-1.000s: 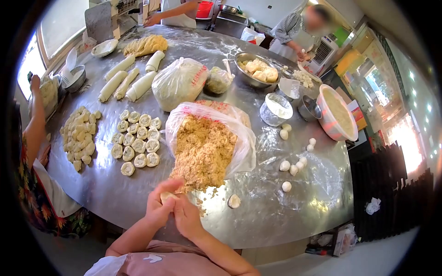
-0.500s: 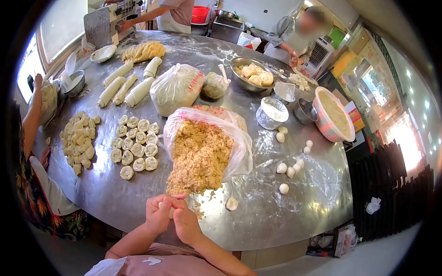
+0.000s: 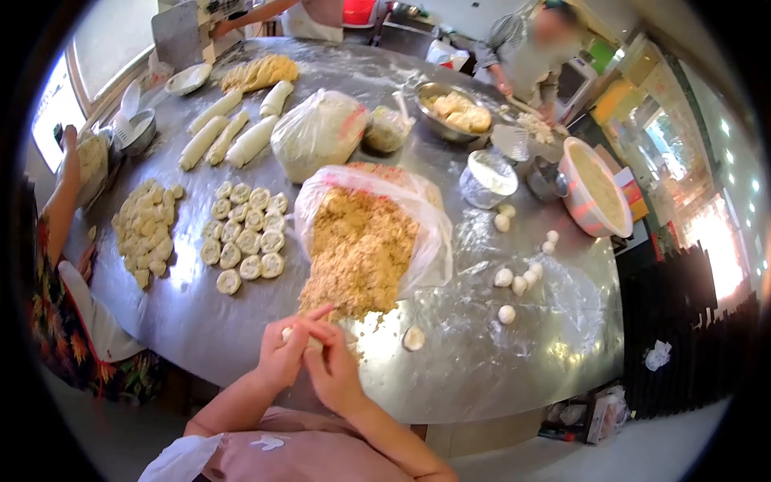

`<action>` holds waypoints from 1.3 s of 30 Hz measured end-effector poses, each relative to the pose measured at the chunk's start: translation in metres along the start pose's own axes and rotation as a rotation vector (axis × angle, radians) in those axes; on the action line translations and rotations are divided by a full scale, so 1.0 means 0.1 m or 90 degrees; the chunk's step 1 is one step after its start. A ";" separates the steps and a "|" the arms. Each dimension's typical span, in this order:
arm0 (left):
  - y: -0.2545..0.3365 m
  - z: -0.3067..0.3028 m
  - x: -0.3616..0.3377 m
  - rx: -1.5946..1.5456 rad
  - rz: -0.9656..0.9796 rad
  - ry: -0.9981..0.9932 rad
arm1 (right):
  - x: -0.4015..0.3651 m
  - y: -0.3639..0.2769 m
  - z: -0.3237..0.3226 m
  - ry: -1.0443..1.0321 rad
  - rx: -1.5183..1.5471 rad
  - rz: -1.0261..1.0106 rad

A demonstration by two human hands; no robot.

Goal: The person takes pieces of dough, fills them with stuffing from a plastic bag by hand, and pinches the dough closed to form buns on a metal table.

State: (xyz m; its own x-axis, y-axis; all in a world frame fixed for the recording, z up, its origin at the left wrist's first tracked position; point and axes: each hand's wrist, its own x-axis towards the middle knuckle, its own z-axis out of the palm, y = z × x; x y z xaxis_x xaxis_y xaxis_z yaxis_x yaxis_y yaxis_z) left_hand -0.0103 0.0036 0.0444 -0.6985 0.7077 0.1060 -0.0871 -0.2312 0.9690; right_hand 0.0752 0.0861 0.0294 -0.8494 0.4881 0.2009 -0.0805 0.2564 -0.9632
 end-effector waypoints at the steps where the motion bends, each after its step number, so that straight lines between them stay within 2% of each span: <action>1: -0.09 -0.05 0.03 0.007 0.085 -0.054 | 0.00 0.00 -0.06 -0.017 0.037 0.102; 2: -0.07 -0.03 -0.03 -0.168 0.007 -0.040 | 0.03 -0.08 -0.11 -0.038 0.206 0.192; 4: 0.06 0.04 0.01 -0.178 -0.118 -0.011 | 0.02 0.00 -0.24 -0.128 0.305 0.281; 5: 0.12 0.08 0.03 -0.185 -0.180 0.006 | -0.02 0.03 -0.23 -0.139 0.320 0.280; 7: 0.18 0.02 -0.03 -0.097 -0.251 -0.053 | -0.05 0.07 -0.19 -0.159 0.343 0.265; 9: -0.07 -0.02 -0.03 -0.122 -0.166 -0.027 | -0.02 0.06 -0.03 -0.059 0.188 0.082; 12: -0.15 -0.04 -0.03 -0.102 -0.071 -0.001 | -0.01 0.05 0.04 -0.008 0.069 0.087; 14: -0.02 0.02 -0.04 -0.272 -0.134 0.045 | 0.03 -0.01 -0.16 -0.076 0.166 0.211; 15: 0.05 0.10 0.01 -0.353 -0.124 0.092 | 0.05 0.01 -0.20 -0.088 0.282 0.251; 18: -0.12 -0.02 0.02 -0.260 -0.224 0.012 | 0.06 -0.03 -0.12 -0.098 0.286 0.287; 19: -0.14 -0.01 0.03 -0.169 -0.195 -0.027 | 0.00 0.10 -0.10 -0.096 0.277 0.267; 21: -0.01 -0.01 0.02 -0.091 -0.320 -0.024 | 0.01 0.11 -0.08 -0.119 0.182 0.226; 22: -0.08 -0.02 0.00 -0.081 -0.277 -0.005 | 0.01 0.11 -0.09 -0.120 0.128 0.205; 24: -0.32 -0.02 -0.05 -0.071 -0.187 0.011 | -0.02 0.24 -0.13 -0.099 0.185 0.224; 25: -0.24 0.01 -0.02 -0.124 -0.126 0.028 | 0.01 0.20 -0.22 -0.095 0.218 0.280; 26: -0.15 -0.03 -0.01 -0.091 -0.104 0.077 | 0.06 0.16 -0.31 -0.092 0.256 0.334; 27: -0.05 -0.07 -0.01 -0.055 -0.085 0.127 | 0.10 0.16 -0.42 -0.021 0.251 0.332; 29: -0.23 -0.38 -0.03 0.164 -0.020 0.286 | 0.19 0.38 -0.73 0.117 0.269 0.304; 30: -0.42 -0.58 -0.03 0.259 0.059 0.367 | 0.26 0.49 -0.96 0.182 0.286 0.307; 32: -0.44 -0.95 -0.04 0.526 0.045 0.484 | 0.45 0.53 -1.44 0.358 0.390 0.285; 35: -0.58 -1.32 -0.06 0.708 -0.054 0.523 | 0.67 0.56 -2.10 0.389 0.408 0.136; 38: -0.73 -1.44 -0.06 0.841 -0.133 0.475 | 0.74 0.50 -2.29 0.515 0.328 0.112; 39: -0.75 -1.41 -0.03 0.858 -0.095 0.501 | 0.72 0.50 -2.26 0.473 0.298 0.139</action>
State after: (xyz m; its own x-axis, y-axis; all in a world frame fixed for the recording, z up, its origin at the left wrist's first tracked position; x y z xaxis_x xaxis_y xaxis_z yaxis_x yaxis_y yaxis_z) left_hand -0.1020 -0.0750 -0.0600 -0.9603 0.0572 0.2731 0.1883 0.8550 0.4833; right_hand 0.1276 0.3223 0.0361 -0.3279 0.9407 -0.0874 -0.2998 -0.1913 -0.9346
